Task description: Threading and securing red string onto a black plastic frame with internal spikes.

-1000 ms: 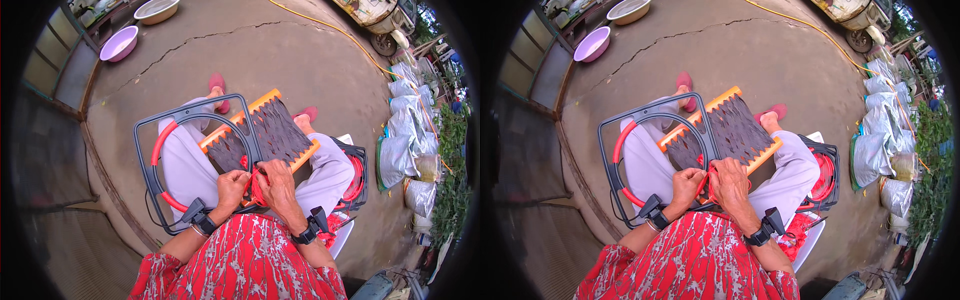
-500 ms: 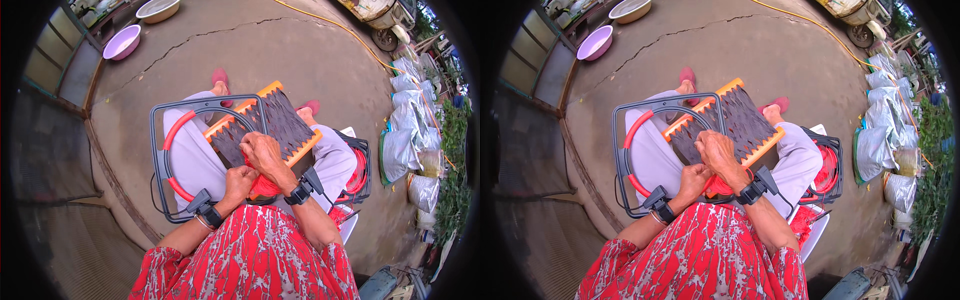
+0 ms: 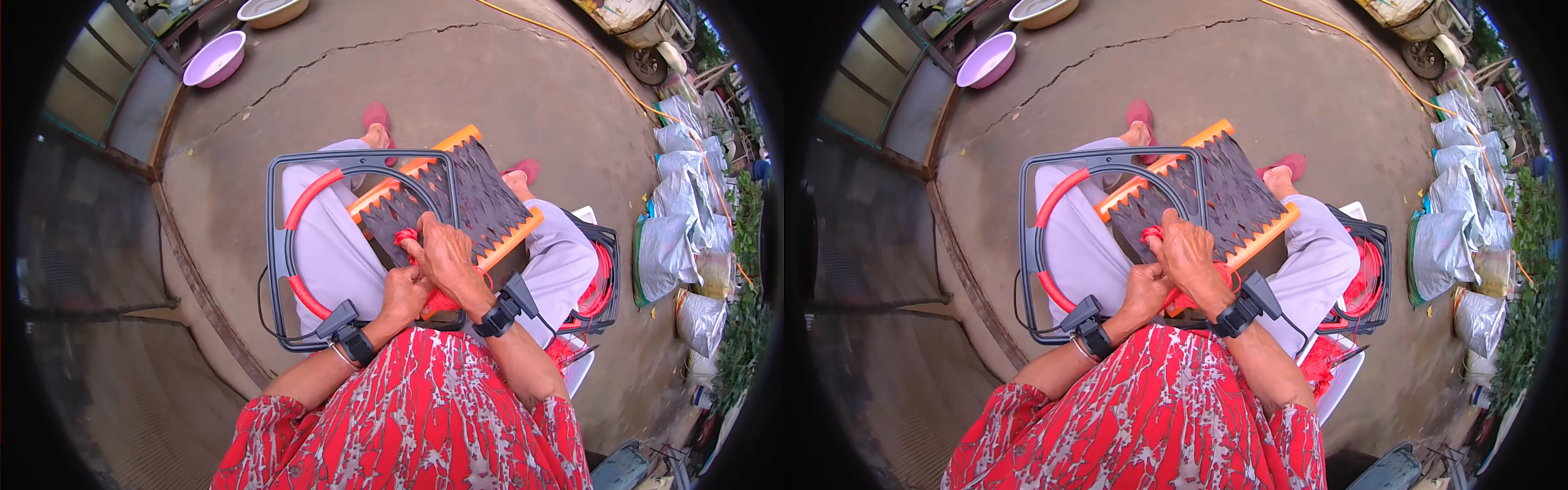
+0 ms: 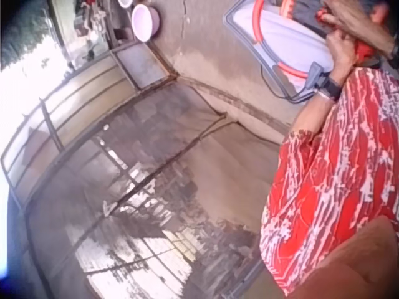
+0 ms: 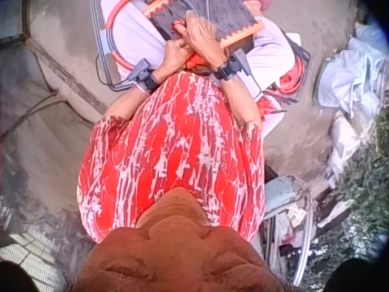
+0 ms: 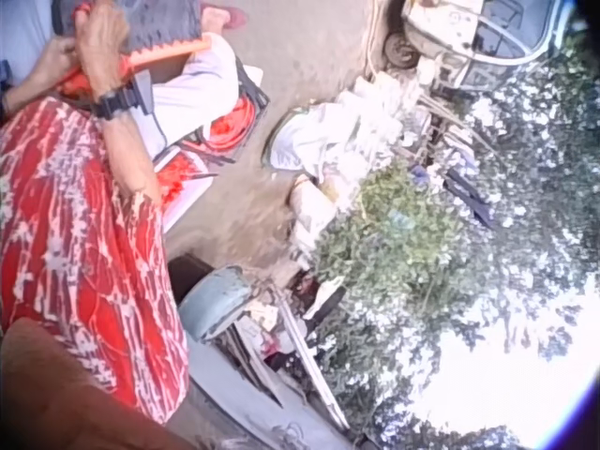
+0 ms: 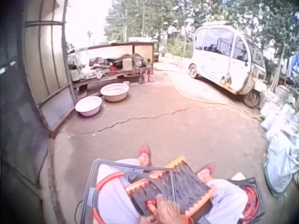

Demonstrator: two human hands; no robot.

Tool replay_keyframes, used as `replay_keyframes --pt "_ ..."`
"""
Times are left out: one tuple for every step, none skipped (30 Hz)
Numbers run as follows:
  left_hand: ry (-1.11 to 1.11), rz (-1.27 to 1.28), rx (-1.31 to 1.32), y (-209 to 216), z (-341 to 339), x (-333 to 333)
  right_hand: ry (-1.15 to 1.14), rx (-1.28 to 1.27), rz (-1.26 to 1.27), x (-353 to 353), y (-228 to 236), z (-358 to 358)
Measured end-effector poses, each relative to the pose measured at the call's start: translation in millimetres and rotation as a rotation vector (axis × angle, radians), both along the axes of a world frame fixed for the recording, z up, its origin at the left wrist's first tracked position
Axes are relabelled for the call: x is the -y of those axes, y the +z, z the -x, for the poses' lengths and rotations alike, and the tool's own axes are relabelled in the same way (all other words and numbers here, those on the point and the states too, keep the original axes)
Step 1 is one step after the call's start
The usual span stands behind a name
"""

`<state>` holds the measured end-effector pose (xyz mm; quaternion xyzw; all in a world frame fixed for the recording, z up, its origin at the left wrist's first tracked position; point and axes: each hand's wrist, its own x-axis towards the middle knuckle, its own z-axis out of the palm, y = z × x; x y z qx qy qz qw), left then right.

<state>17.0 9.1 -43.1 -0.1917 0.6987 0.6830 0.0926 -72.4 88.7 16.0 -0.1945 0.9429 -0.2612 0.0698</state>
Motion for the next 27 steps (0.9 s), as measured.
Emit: replay_keyframes --pt "-0.014 0.026 -0.032 -6 -2 2 0.015 0.024 -0.089 3 5 -3" --pt "-0.019 0.024 -0.029 -5 -2 2 0.024 0.047 -0.181 3 10 -4" --pt "-0.016 0.010 0.024 -5 -3 2 0.019 0.051 -0.183 2 6 -5" --pt "-0.013 -0.003 0.078 -4 -3 2 0.082 0.063 -0.241 0 -1 -6" --pt "-0.019 -0.002 0.078 1 -1 1 0.142 0.072 -0.297 0 -5 -5" --pt "-0.023 -0.022 0.096 6 -1 1 0.136 0.073 -0.295 -1 -7 -4" --pt "-0.028 -0.041 0.114 11 0 0 0.131 0.031 -0.212 -3 -8 -3" --pt "-0.025 -0.040 0.117 15 0 0 0.134 -0.010 -0.128 -3 -8 -3" --pt "0.008 -0.107 0.085 19 1 0 0.136 -0.008 -0.126 -4 -6 -1" --pt "0.041 -0.174 0.053 22 2 0 0.048 0.060 0.107 -6 -4 2" --pt "0.041 -0.174 0.057 27 2 1 -0.043 0.129 0.339 -9 -2 3" --pt "0.029 -0.169 0.054 30 3 2 -0.045 0.133 0.340 -12 -3 5" --pt "0.016 -0.165 0.050 31 3 2 -0.093 0.112 0.573 -16 -5 6" --pt "0.018 -0.164 0.051 30 2 2 -0.137 0.086 0.806 -19 -7 9" --pt "0.007 -0.136 0.026 27 0 1 -0.252 0.342 0.834 -26 4 9" --pt "-0.005 -0.107 0.002 25 -2 1 -0.292 0.450 0.911 -29 16 10" --pt "-0.012 -0.106 0.003 22 -2 0 -0.302 0.414 0.952 -30 12 12" --pt "-0.036 -0.099 0.009 19 -1 0 -0.312 0.377 0.993 -31 10 13" --pt "-0.061 -0.092 0.016 17 -1 -1 -0.320 0.374 0.995 -34 10 14" --pt "-0.059 -0.093 0.020 20 1 0 -0.360 0.467 1.202 -31 23 14" --pt "-0.086 -0.115 0.131 28 4 0 -0.405 0.558 1.411 -30 38 13" --pt "-0.113 -0.138 0.241 33 6 0 -0.413 0.559 1.412 -32 49 11" --pt "-0.116 -0.138 0.242 33 6 1 -0.390 0.572 1.495 -36 63 10" --pt "-0.091 -0.186 0.249 30 7 2 -0.367 0.587 1.575 -41 77 9" --pt "-0.061 -0.228 0.255 26 6 3 -0.369 0.589 1.582 -48 94 4" --pt "-0.063 -0.234 0.259 26 8 4 -0.379 0.584 1.582 -59 111 -2" --pt "-0.020 -0.266 0.234 28 11 4 -0.326 0.611 1.563 -75 120 -10"
